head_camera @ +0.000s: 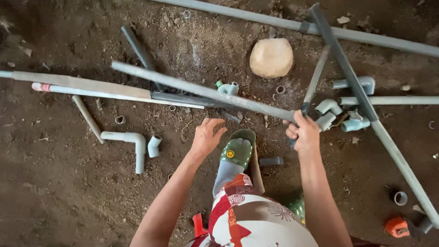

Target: The person uses a hacksaw to cut a metal pipe that is resting on a rock. After cutting, the person picks up a white PVC pipe and a metal pipe, fits them together, and then wraps a long strip of cloth around the joined pipes.

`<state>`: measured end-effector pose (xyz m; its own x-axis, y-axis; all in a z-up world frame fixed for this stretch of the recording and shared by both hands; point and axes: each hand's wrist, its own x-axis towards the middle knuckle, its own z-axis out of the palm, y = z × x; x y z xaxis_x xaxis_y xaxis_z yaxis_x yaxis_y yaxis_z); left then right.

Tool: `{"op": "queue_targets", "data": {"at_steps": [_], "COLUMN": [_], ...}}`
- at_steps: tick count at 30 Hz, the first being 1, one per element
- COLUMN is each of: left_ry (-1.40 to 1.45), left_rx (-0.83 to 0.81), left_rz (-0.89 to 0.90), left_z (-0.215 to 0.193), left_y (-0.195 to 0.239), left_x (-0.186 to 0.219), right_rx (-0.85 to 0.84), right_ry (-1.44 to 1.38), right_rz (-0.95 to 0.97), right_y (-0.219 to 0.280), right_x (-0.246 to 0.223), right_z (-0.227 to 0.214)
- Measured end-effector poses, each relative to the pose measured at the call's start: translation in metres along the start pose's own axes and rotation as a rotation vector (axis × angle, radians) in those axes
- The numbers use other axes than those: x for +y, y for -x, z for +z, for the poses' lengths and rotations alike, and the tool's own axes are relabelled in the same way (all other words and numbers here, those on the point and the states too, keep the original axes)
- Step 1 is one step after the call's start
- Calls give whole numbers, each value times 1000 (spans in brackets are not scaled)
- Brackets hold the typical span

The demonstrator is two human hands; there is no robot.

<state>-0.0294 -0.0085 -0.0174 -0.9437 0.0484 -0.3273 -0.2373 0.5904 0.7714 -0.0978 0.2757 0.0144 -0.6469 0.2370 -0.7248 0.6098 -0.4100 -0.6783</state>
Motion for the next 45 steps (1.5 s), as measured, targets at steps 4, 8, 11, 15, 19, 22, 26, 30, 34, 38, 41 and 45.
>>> {"op": "queue_targets", "data": {"at_steps": [4, 8, 11, 15, 19, 22, 26, 30, 34, 38, 41, 45], "left_ry": [-48, 36, 74, 77, 69, 120, 73, 107, 62, 62, 63, 55], "left_rx": [-9, 5, -8, -55, -10, 0, -29, -119, -111, -113, -135, -228], "left_rz": [20, 41, 44, 15, 62, 35, 24, -39, -46, -92, -98, -99], "left_z": [15, 33, 42, 46, 51, 45, 56, 38, 45, 46, 46, 46], "left_y": [-4, -1, -1, -3, -4, -6, -14, -17, -15, -11, -6, -4], "left_x": [-14, -2, 1, -1, -10, -7, -20, 5, 2, 7, 5, 10], "right_rx": [17, -3, 182, 314, 316, 201, 57, 37, 13, 96, 146, 17], "right_ry": [-5, 537, 902, 1058, 1358, 1559, 1694, 1754, 1772, 1701, 1666, 1733], "right_rz": [-61, -432, -704, -621, -856, -1014, -619, -627, -455, -648, -866, -667], "right_y": [9, -19, -35, -56, -76, -97, -118, -115, -118, -106, -103, -95], "right_x": [-34, -60, -56, -16, 34, 44, 39, 42, 62, 63, 60, 39], "right_z": [42, 38, 25, -7, -13, -16, -21, -17, -37, -46, -43, -28]}}
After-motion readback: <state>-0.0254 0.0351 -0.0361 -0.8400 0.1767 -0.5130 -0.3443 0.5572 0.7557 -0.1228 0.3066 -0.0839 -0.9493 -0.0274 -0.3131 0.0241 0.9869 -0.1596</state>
